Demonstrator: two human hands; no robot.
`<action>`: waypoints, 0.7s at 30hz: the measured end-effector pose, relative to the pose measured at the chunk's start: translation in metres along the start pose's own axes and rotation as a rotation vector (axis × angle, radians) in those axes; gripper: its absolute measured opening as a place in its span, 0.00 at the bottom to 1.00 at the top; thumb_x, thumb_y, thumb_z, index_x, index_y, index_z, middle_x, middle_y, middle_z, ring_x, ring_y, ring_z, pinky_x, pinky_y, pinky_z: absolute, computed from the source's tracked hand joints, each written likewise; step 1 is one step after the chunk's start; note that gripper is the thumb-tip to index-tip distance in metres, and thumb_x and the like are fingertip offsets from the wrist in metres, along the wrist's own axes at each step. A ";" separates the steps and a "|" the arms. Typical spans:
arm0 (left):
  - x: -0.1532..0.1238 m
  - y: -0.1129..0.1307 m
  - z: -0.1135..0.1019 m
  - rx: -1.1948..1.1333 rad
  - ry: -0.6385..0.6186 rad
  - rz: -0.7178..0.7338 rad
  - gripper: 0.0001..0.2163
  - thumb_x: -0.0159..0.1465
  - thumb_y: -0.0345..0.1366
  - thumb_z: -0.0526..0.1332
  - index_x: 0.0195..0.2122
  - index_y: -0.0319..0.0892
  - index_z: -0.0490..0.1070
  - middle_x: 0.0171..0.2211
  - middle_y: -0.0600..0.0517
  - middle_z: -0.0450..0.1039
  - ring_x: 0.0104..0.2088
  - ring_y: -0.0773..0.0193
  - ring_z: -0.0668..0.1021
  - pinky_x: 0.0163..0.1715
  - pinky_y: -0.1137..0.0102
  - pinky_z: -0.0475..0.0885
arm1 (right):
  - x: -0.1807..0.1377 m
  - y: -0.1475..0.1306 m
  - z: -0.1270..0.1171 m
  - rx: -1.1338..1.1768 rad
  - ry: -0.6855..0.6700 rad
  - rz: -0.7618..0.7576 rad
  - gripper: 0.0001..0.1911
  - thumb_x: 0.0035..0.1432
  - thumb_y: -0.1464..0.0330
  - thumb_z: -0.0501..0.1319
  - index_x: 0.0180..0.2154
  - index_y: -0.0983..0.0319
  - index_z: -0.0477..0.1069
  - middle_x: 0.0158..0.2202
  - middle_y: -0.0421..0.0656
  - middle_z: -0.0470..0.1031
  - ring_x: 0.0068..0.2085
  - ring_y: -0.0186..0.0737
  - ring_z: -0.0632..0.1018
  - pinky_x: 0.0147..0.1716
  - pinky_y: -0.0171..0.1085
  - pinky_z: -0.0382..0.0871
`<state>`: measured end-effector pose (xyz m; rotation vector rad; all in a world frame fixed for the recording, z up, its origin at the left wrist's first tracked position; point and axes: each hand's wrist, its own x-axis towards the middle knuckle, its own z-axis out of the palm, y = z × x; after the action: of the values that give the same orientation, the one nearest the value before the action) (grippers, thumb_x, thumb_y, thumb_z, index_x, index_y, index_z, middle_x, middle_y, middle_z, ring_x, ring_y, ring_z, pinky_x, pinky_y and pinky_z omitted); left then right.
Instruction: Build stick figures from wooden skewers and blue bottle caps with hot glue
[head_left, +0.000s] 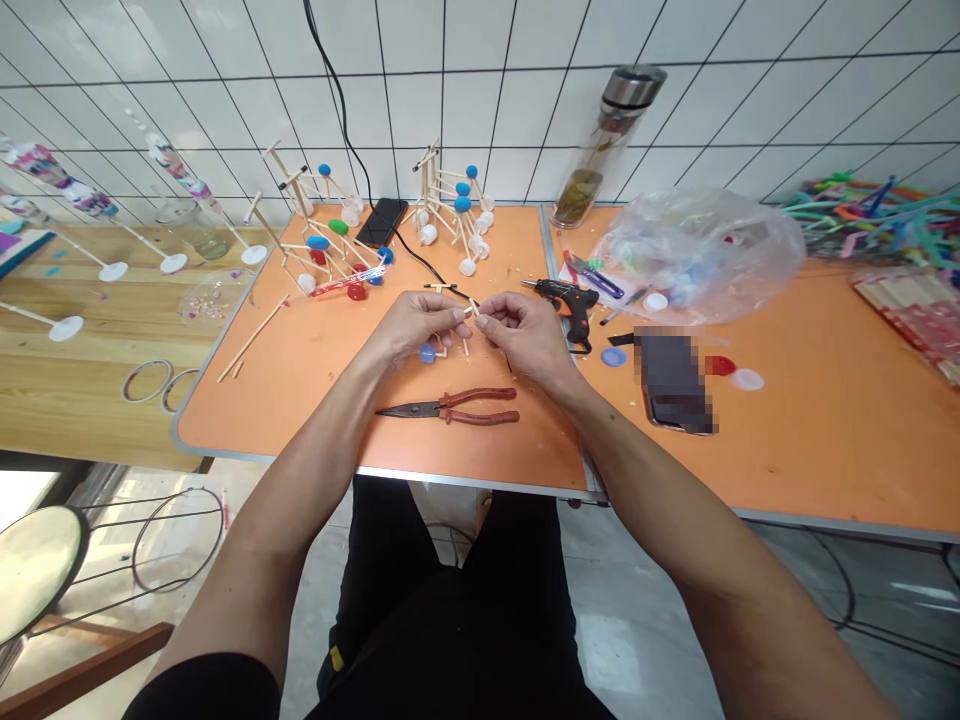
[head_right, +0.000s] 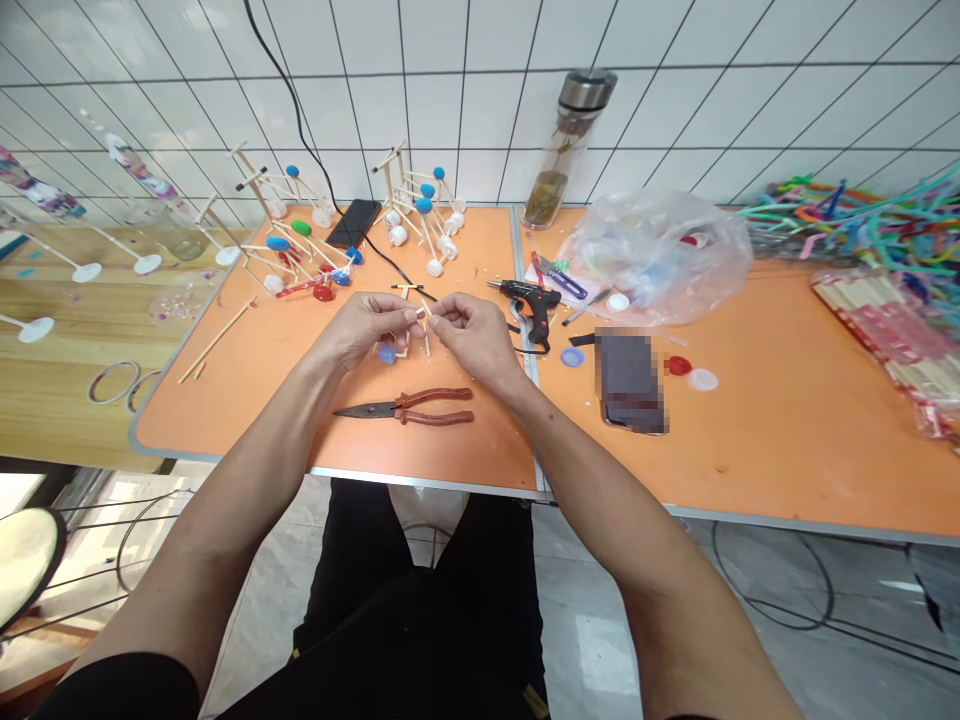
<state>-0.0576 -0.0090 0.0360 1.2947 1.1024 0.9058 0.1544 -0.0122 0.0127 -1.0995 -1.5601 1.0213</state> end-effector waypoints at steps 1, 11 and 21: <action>0.000 0.000 0.000 0.002 0.001 -0.001 0.21 0.56 0.52 0.83 0.36 0.38 0.86 0.35 0.45 0.88 0.24 0.72 0.76 0.24 0.76 0.70 | 0.000 0.000 0.000 0.000 -0.001 -0.005 0.12 0.57 0.58 0.74 0.35 0.59 0.79 0.29 0.39 0.78 0.29 0.37 0.73 0.33 0.39 0.67; 0.001 -0.001 -0.001 -0.026 -0.010 0.015 0.21 0.54 0.51 0.84 0.35 0.38 0.86 0.33 0.45 0.88 0.23 0.72 0.76 0.22 0.77 0.70 | 0.000 0.000 0.001 0.007 -0.001 0.006 0.10 0.56 0.60 0.72 0.35 0.59 0.80 0.30 0.40 0.81 0.29 0.36 0.73 0.31 0.38 0.66; -0.001 0.001 0.000 -0.006 0.010 -0.010 0.20 0.57 0.50 0.83 0.35 0.38 0.86 0.35 0.45 0.88 0.22 0.72 0.76 0.22 0.76 0.70 | 0.001 -0.001 0.002 0.012 0.008 0.011 0.11 0.55 0.59 0.73 0.34 0.59 0.79 0.30 0.40 0.81 0.29 0.36 0.73 0.31 0.39 0.67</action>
<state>-0.0575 -0.0095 0.0370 1.2794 1.1123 0.9087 0.1520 -0.0120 0.0133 -1.1042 -1.5417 1.0315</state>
